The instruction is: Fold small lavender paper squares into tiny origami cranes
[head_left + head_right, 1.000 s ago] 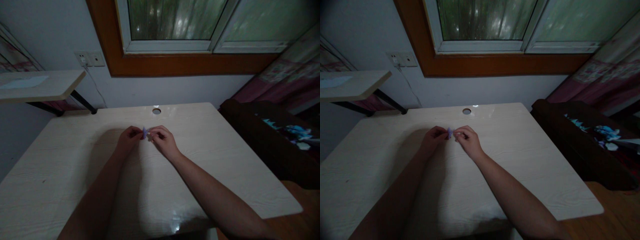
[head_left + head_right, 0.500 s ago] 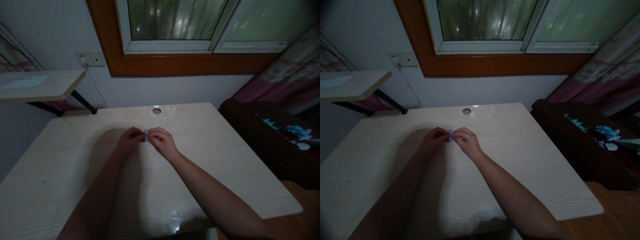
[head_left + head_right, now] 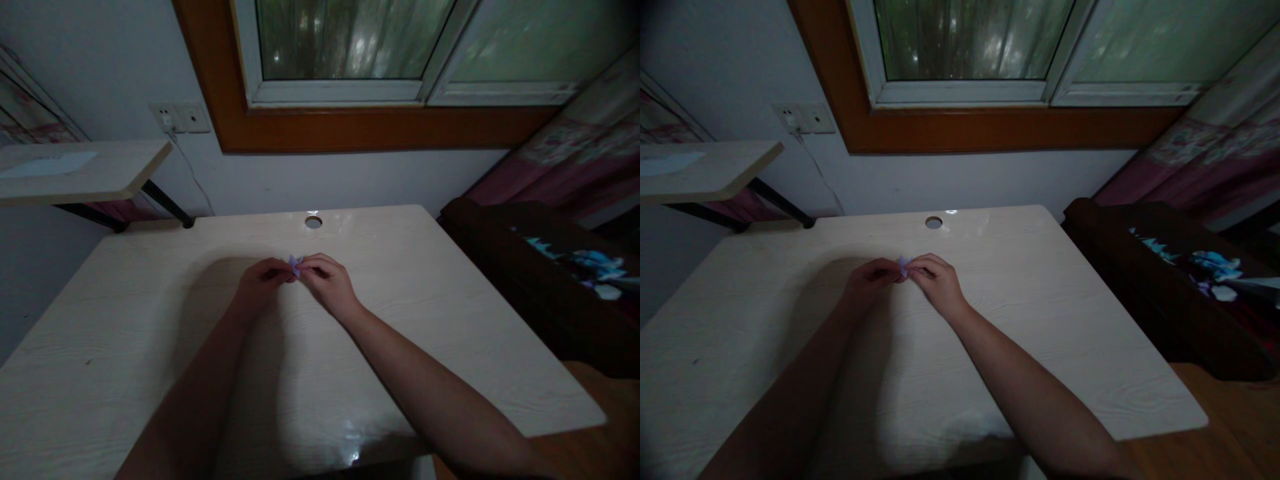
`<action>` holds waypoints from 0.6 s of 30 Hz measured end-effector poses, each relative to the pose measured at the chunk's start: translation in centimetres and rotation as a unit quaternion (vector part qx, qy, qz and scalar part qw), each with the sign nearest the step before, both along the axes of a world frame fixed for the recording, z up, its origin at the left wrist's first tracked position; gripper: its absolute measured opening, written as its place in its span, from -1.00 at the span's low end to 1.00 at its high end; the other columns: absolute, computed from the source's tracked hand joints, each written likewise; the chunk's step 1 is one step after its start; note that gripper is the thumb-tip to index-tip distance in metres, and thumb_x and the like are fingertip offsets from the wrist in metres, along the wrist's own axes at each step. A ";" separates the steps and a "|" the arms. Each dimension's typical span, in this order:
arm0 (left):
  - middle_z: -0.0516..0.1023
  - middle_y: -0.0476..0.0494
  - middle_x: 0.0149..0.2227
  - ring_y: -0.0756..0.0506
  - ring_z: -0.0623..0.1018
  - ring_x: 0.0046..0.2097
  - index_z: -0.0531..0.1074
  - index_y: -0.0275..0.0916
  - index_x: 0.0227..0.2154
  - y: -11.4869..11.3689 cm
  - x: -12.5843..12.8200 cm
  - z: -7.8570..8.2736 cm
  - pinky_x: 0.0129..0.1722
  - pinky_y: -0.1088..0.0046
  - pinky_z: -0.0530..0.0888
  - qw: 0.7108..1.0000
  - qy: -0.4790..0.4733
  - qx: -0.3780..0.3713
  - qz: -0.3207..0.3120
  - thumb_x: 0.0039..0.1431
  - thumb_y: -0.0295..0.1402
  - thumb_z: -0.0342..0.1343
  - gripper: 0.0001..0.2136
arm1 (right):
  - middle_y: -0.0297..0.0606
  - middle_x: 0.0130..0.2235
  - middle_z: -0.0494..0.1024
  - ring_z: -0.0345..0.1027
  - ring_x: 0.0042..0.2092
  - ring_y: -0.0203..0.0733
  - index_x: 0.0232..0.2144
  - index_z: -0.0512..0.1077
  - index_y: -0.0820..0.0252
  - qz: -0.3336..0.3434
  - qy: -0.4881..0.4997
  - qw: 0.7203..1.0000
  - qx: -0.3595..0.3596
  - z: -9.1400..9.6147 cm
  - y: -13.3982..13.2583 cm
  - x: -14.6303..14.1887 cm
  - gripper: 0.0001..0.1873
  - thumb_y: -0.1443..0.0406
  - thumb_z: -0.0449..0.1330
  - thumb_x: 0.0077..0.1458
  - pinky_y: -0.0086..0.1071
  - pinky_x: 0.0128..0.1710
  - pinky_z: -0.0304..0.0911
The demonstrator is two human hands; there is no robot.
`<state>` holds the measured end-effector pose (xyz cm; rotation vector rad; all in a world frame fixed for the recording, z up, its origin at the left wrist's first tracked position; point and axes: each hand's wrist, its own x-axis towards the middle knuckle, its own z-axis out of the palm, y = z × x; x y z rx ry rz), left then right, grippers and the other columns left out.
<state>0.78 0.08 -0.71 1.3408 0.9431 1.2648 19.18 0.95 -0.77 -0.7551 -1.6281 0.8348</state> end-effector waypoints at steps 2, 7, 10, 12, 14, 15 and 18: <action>0.62 -0.09 -0.35 -0.05 0.61 -0.30 0.54 -0.25 -0.36 0.0 0.0 -0.1 -0.18 0.38 0.56 1.000 0.016 0.019 -0.001 0.04 -0.33 0.29 -0.87 | -0.26 -0.24 0.52 0.42 -0.20 -0.14 -0.26 0.58 0.07 0.002 0.006 1.000 0.002 -0.1 0.0 0.0 -0.91 0.33 0.26 0.21 -0.32 -0.17 0.34; 0.59 -0.10 -0.31 -0.05 0.58 -0.25 0.53 -0.24 -0.33 0.1 0.0 -0.5 -0.16 0.43 0.52 0.995 0.071 0.069 0.013 0.00 -0.33 0.32 -0.82 | -0.25 -0.22 0.51 0.41 -0.17 -0.14 -0.26 0.58 0.09 0.006 0.005 1.000 -0.005 -0.3 0.1 0.0 -0.91 0.33 0.26 0.20 -0.32 -0.15 0.34; 0.58 -0.11 -0.30 -0.06 0.57 -0.24 0.52 -0.24 -0.33 0.1 0.0 -0.7 -0.14 0.41 0.51 0.993 0.082 0.081 0.021 0.01 -0.30 0.31 -0.82 | -0.24 -0.21 0.51 0.41 -0.16 -0.14 -0.26 0.58 0.09 0.007 0.008 1.000 -0.006 -0.4 0.1 0.0 -0.91 0.32 0.26 0.20 -0.32 -0.15 0.34; 0.58 -0.12 -0.29 -0.06 0.57 -0.23 0.52 -0.23 -0.35 0.1 0.0 -0.7 -0.14 0.40 0.50 0.992 0.085 0.084 0.031 0.02 -0.29 0.30 -0.83 | -0.24 -0.21 0.51 0.41 -0.15 -0.13 -0.25 0.58 0.09 0.012 0.009 1.000 -0.002 -0.3 0.1 0.1 -0.90 0.33 0.25 0.21 -0.31 -0.13 0.34; 0.58 -0.13 -0.29 -0.07 0.56 -0.23 0.52 -0.23 -0.36 0.0 0.0 -0.7 -0.14 0.39 0.50 0.992 0.088 0.084 0.037 0.03 -0.28 0.30 -0.84 | -0.23 -0.20 0.51 0.40 -0.14 -0.12 -0.24 0.57 0.08 0.016 0.006 1.000 0.001 -0.3 0.0 0.1 -0.89 0.33 0.23 0.23 -0.29 -0.10 0.34; 0.58 -0.14 -0.29 -0.07 0.56 -0.23 0.52 -0.23 -0.36 0.0 0.0 -0.7 -0.15 0.39 0.50 0.992 0.088 0.083 0.038 0.03 -0.28 0.30 -0.84 | -0.23 -0.19 0.51 0.40 -0.13 -0.12 -0.23 0.57 0.08 0.017 0.003 1.000 0.001 -0.2 0.0 0.1 -0.89 0.33 0.23 0.23 -0.27 -0.10 0.34; 0.58 -0.13 -0.30 -0.07 0.56 -0.25 0.53 -0.23 -0.36 0.0 -0.1 -0.7 -0.16 0.39 0.50 0.992 0.088 0.081 0.045 0.01 -0.28 0.31 -0.84 | -0.21 -0.18 0.50 0.39 -0.12 -0.10 -0.21 0.56 0.09 0.023 -0.002 1.000 -0.001 -0.1 -0.1 0.2 -0.88 0.31 0.22 0.23 -0.26 -0.10 0.36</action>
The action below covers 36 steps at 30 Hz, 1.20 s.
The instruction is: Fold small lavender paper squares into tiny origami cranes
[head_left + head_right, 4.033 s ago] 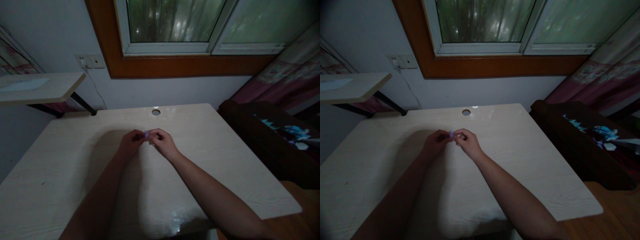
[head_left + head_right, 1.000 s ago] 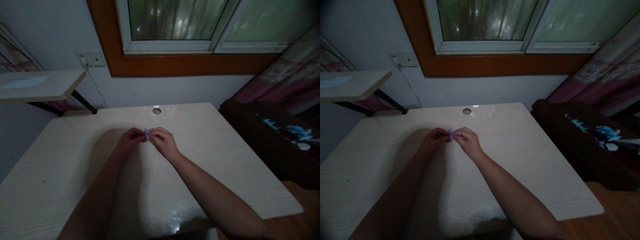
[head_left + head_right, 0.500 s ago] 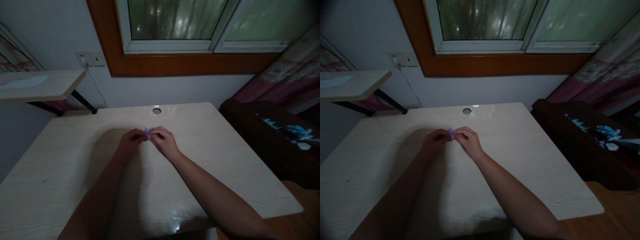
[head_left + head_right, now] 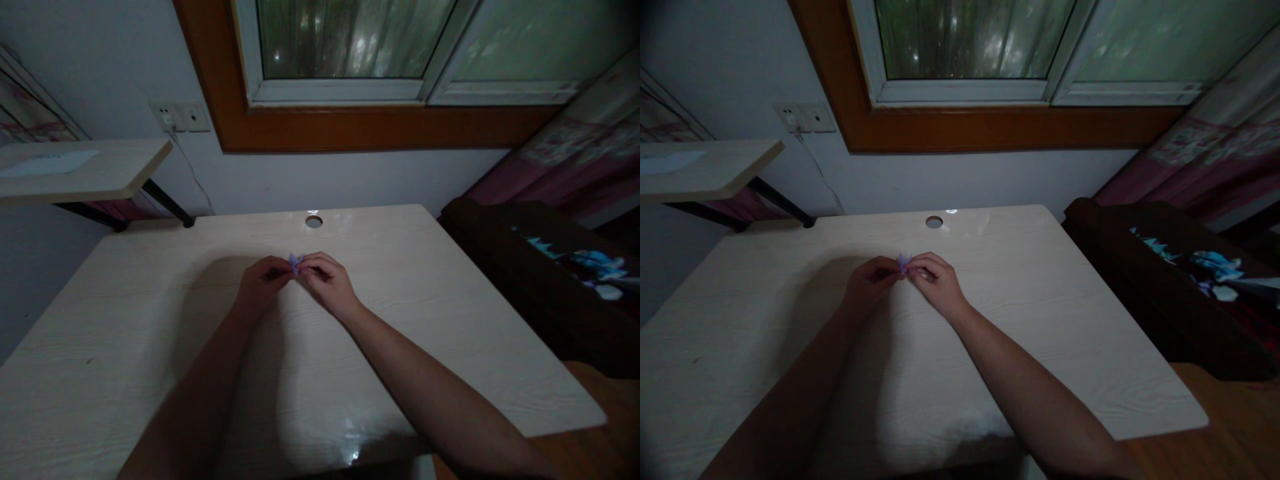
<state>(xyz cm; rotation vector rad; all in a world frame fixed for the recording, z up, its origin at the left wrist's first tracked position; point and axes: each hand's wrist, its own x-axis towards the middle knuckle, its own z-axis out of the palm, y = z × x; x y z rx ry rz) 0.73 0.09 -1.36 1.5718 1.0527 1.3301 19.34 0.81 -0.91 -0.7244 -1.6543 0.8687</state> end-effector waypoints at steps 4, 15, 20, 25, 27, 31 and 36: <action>0.58 -0.11 -0.32 -0.06 0.55 -0.26 0.53 -0.22 -0.36 0.0 0.0 0.0 -0.18 0.42 0.49 1.000 0.005 0.000 0.008 0.02 -0.29 0.30 -0.85 | -0.21 -0.17 0.49 0.39 -0.12 -0.11 -0.20 0.56 0.09 0.007 0.007 1.000 -0.002 0.0 -0.1 -0.1 -0.88 0.29 0.23 0.22 -0.28 -0.12 0.37; 0.58 -0.09 -0.33 -0.06 0.56 -0.28 0.54 -0.22 -0.33 -0.2 0.2 0.3 -0.21 0.43 0.49 1.000 0.024 0.003 0.012 0.03 -0.27 0.30 -0.82 | -0.23 -0.21 0.51 0.40 -0.15 -0.11 -0.27 0.55 0.10 -0.015 -0.001 1.000 0.002 0.0 0.0 -0.1 -0.94 0.26 0.28 0.23 -0.28 -0.12 0.34; 0.59 -0.10 -0.32 -0.06 0.56 -0.27 0.54 -0.22 -0.33 -0.2 0.2 0.3 -0.19 0.42 0.49 1.000 0.019 0.001 0.009 0.04 -0.27 0.29 -0.83 | -0.24 -0.21 0.51 0.40 -0.15 -0.12 -0.27 0.54 0.10 -0.012 0.014 1.000 -0.003 -0.2 0.1 -0.2 -0.94 0.26 0.29 0.23 -0.29 -0.11 0.33; 0.59 -0.10 -0.33 -0.06 0.56 -0.27 0.53 -0.22 -0.34 -0.2 0.2 0.3 -0.19 0.42 0.49 0.999 0.033 0.000 0.011 0.05 -0.25 0.28 -0.84 | -0.22 -0.22 0.51 0.41 -0.15 -0.11 -0.30 0.54 0.12 -0.016 0.024 0.999 -0.030 -0.4 0.1 -0.3 -0.88 0.20 0.31 0.20 -0.29 -0.13 0.34; 0.59 -0.11 -0.32 -0.07 0.56 -0.26 0.53 -0.22 -0.34 -0.2 0.2 0.3 -0.19 0.41 0.49 0.999 0.036 -0.003 0.012 0.05 -0.25 0.28 -0.83 | -0.21 -0.20 0.51 0.41 -0.16 -0.11 -0.31 0.53 0.14 -0.012 0.038 0.998 -0.053 -0.6 0.1 -0.4 -0.83 0.17 0.32 0.18 -0.30 -0.15 0.36; 0.58 -0.11 -0.32 -0.06 0.55 -0.27 0.52 -0.22 -0.35 -0.2 0.2 0.1 -0.20 0.42 0.49 0.999 0.037 0.000 0.012 0.05 -0.25 0.28 -0.83 | -0.22 -0.22 0.52 0.44 -0.23 -0.14 -0.32 0.48 0.17 0.017 0.088 0.990 -0.106 -0.9 0.1 -0.7 -0.77 0.13 0.33 0.15 -0.34 -0.23 0.38; 0.57 -0.10 -0.34 -0.05 0.55 -0.29 0.51 -0.23 -0.36 -0.1 0.2 0.0 -0.22 0.43 0.49 0.999 0.046 -0.008 0.016 0.06 -0.24 0.27 -0.83 | -0.24 -0.28 0.53 0.45 -0.28 -0.15 -0.34 0.46 0.17 0.025 0.102 0.986 -0.132 -0.8 0.1 -0.8 -0.74 0.11 0.34 0.11 -0.34 -0.25 0.39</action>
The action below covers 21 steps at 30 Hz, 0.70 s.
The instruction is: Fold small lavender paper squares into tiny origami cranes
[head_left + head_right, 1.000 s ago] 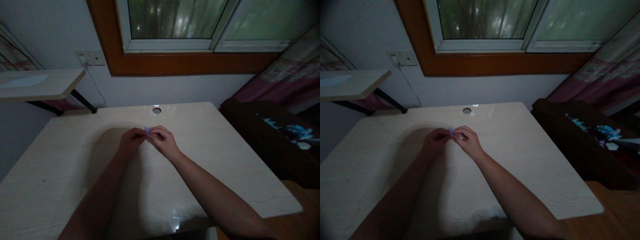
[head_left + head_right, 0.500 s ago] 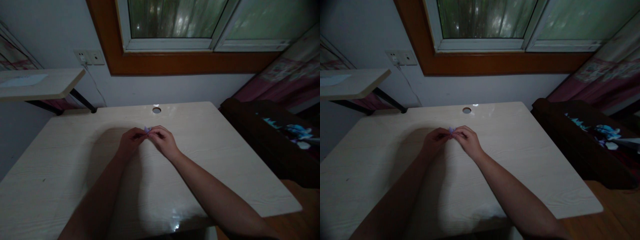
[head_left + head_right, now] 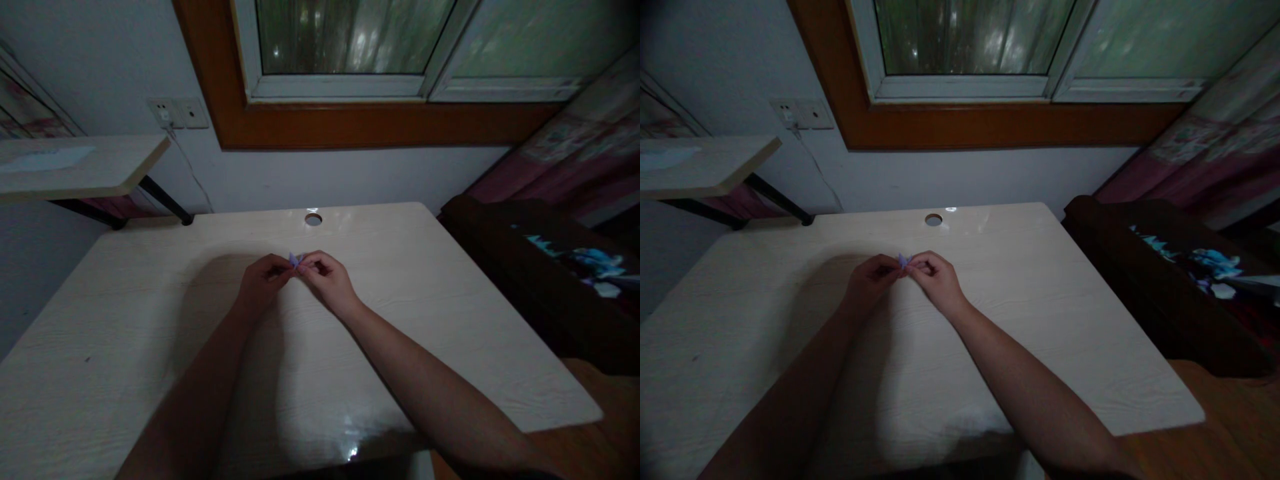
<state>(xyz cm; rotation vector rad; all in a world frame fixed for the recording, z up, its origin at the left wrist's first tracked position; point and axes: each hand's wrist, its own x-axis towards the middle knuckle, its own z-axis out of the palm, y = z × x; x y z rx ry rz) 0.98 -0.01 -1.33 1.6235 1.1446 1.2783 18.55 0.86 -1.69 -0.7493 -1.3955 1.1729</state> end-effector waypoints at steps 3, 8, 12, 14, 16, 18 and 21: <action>0.58 -0.10 -0.35 -0.05 0.56 -0.30 0.51 -0.23 -0.36 0.1 0.1 0.0 -0.22 0.43 0.50 1.000 -0.007 -0.007 0.003 0.04 -0.23 0.28 -0.81 | -0.24 -0.29 0.53 0.45 -0.28 -0.15 -0.34 0.45 0.17 -0.003 -0.002 1.000 -0.008 -0.1 0.1 0.0 -0.73 0.10 0.34 0.10 -0.34 -0.25 0.40; 0.58 -0.08 -0.35 -0.05 0.57 -0.31 0.49 -0.23 -0.36 0.1 0.2 -0.1 -0.22 0.42 0.51 1.000 -0.025 -0.012 0.013 0.00 -0.24 0.31 -0.79 | -0.25 -0.30 0.53 0.45 -0.28 -0.14 -0.33 0.44 0.17 -0.006 -0.007 1.000 -0.010 -0.4 0.2 0.0 -0.74 0.11 0.34 0.11 -0.33 -0.25 0.41; 0.58 -0.07 -0.34 -0.05 0.58 -0.29 0.48 -0.22 -0.35 0.1 0.2 -0.2 -0.22 0.42 0.51 0.999 -0.025 -0.014 0.014 0.01 -0.24 0.31 -0.79 | -0.27 -0.33 0.53 0.46 -0.31 -0.15 -0.32 0.44 0.16 -0.007 -0.007 1.000 -0.011 -0.5 0.2 -0.1 -0.75 0.13 0.34 0.11 -0.36 -0.29 0.40; 0.58 -0.07 -0.34 -0.06 0.59 -0.29 0.48 -0.22 -0.34 0.1 0.2 -0.2 -0.21 0.42 0.51 0.999 -0.025 -0.019 0.012 0.01 -0.24 0.31 -0.79 | -0.29 -0.36 0.52 0.45 -0.32 -0.16 -0.32 0.44 0.16 -0.004 0.000 1.000 -0.011 -0.6 0.3 -0.1 -0.76 0.14 0.35 0.10 -0.37 -0.30 0.40; 0.58 -0.07 -0.34 -0.06 0.59 -0.29 0.47 -0.22 -0.33 0.2 0.2 -0.3 -0.21 0.42 0.51 0.999 -0.023 -0.023 0.012 0.02 -0.23 0.30 -0.78 | -0.29 -0.37 0.52 0.45 -0.33 -0.16 -0.32 0.43 0.16 0.001 0.000 1.000 -0.016 -0.6 0.3 -0.1 -0.74 0.14 0.36 0.10 -0.37 -0.31 0.39; 0.58 -0.07 -0.35 -0.06 0.59 -0.30 0.47 -0.22 -0.34 0.2 0.2 -0.3 -0.23 0.42 0.50 0.999 -0.014 -0.023 0.016 0.02 -0.22 0.30 -0.78 | -0.28 -0.36 0.52 0.45 -0.32 -0.15 -0.32 0.42 0.17 0.001 -0.008 1.000 -0.022 -0.6 0.2 0.0 -0.72 0.12 0.35 0.09 -0.37 -0.32 0.39; 0.57 -0.06 -0.36 -0.05 0.58 -0.32 0.46 -0.23 -0.35 0.3 0.1 -0.4 -0.25 0.43 0.50 0.999 0.001 -0.023 0.024 0.00 -0.23 0.31 -0.77 | -0.27 -0.34 0.52 0.44 -0.31 -0.15 -0.31 0.43 0.17 -0.004 -0.014 1.000 -0.024 -0.6 0.3 0.0 -0.71 0.11 0.36 0.08 -0.37 -0.31 0.38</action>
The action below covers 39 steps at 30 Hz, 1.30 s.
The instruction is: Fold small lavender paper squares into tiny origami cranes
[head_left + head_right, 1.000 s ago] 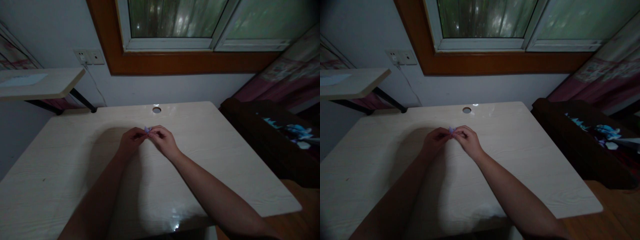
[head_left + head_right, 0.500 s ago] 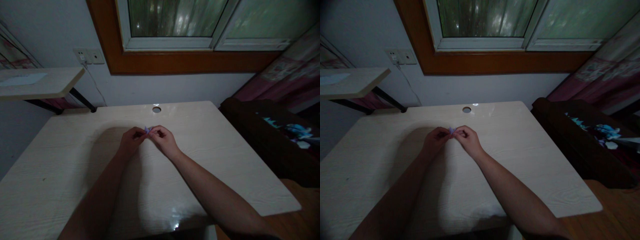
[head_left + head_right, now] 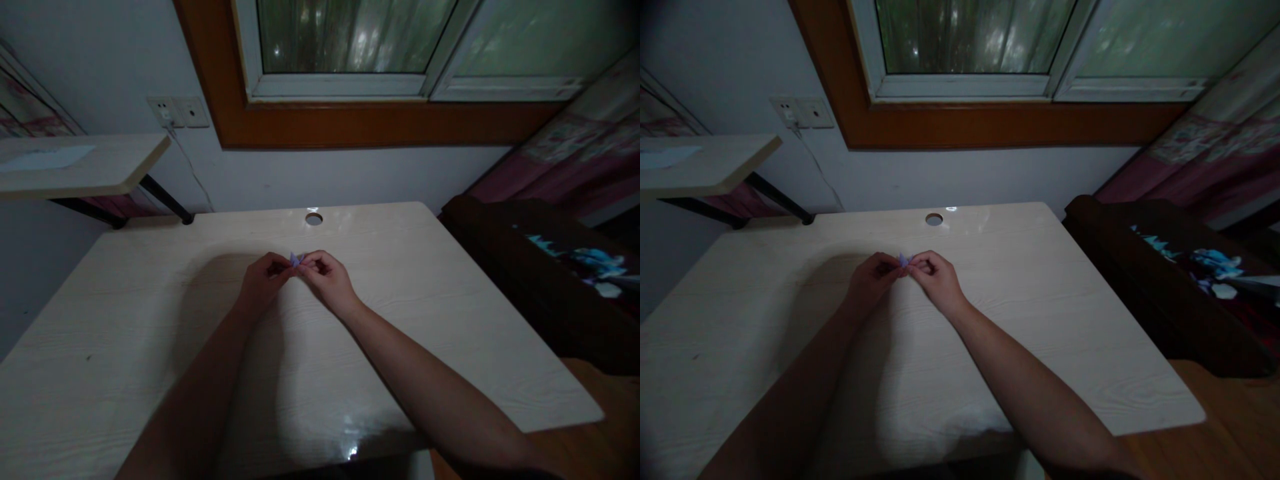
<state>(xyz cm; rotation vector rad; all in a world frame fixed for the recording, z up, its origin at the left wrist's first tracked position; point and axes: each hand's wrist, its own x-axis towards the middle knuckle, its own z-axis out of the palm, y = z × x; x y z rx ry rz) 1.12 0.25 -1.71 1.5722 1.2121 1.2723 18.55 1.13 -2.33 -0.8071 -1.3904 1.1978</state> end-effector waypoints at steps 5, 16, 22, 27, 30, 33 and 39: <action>0.55 -0.06 -0.36 -0.04 0.57 -0.32 0.42 -0.23 -0.33 0.1 0.0 -0.3 -0.26 0.44 0.50 1.000 -0.023 -0.003 0.002 -0.02 -0.24 0.33 -0.74 | -0.29 -0.36 0.51 0.40 -0.34 -0.20 -0.32 0.44 0.18 -0.010 0.012 1.000 0.006 -0.3 0.1 0.0 -0.72 0.14 0.40 0.06 -0.42 -0.33 0.33; 0.54 -0.03 -0.41 -0.03 0.58 -0.37 0.37 -0.23 -0.33 0.2 0.1 -0.4 -0.32 0.44 0.52 0.999 -0.039 0.003 0.027 -0.05 -0.25 0.35 -0.69 | -0.29 -0.38 0.49 0.37 -0.36 -0.20 -0.33 0.41 0.16 -0.053 -0.001 0.999 0.001 -0.2 0.2 -0.1 -0.66 0.10 0.42 0.01 -0.40 -0.35 0.32; 0.57 -0.04 -0.37 -0.03 0.60 -0.34 0.41 -0.22 -0.29 0.3 0.0 -0.7 -0.29 0.44 0.55 0.998 -0.025 0.044 0.026 -0.02 -0.26 0.34 -0.72 | -0.30 -0.36 0.50 0.38 -0.35 -0.21 -0.32 0.38 0.16 -0.055 0.018 0.998 0.011 -0.2 0.3 -0.2 -0.67 0.15 0.42 0.02 -0.41 -0.34 0.33; 0.59 -0.06 -0.33 -0.03 0.61 -0.31 0.48 -0.22 -0.28 0.0 0.0 -0.1 -0.23 0.45 0.56 0.996 0.030 0.084 0.014 0.07 -0.29 0.28 -0.82 | -0.29 -0.32 0.52 0.42 -0.32 -0.19 -0.28 0.39 0.15 -0.052 0.014 0.998 0.026 -0.3 0.1 -0.2 -0.69 0.15 0.41 0.07 -0.39 -0.30 0.35; 0.59 -0.07 -0.31 -0.02 0.60 -0.29 0.50 -0.21 -0.28 -0.2 0.0 0.2 -0.21 0.46 0.56 0.994 0.051 0.099 0.014 0.10 -0.30 0.26 -0.85 | -0.28 -0.30 0.52 0.44 -0.30 -0.16 -0.27 0.40 0.14 -0.063 0.000 0.997 0.049 -0.1 -0.2 -0.1 -0.70 0.14 0.40 0.09 -0.37 -0.28 0.36; 0.58 -0.07 -0.30 -0.02 0.60 -0.28 0.50 -0.21 -0.27 -0.2 0.0 0.2 -0.21 0.47 0.56 0.993 0.058 0.104 0.008 0.12 -0.30 0.24 -0.86 | -0.27 -0.30 0.53 0.44 -0.28 -0.14 -0.30 0.42 0.14 -0.084 -0.030 0.993 0.082 0.3 -0.4 0.1 -0.71 0.12 0.40 0.11 -0.33 -0.24 0.36; 0.57 -0.07 -0.32 -0.01 0.58 -0.30 0.51 -0.20 -0.28 -0.1 -0.1 0.1 -0.23 0.49 0.55 0.986 0.093 0.134 0.014 0.13 -0.30 0.24 -0.87 | -0.26 -0.30 0.52 0.43 -0.28 -0.11 -0.29 0.43 0.13 -0.097 -0.080 0.986 0.113 0.9 -0.6 0.3 -0.71 0.09 0.38 0.12 -0.29 -0.23 0.38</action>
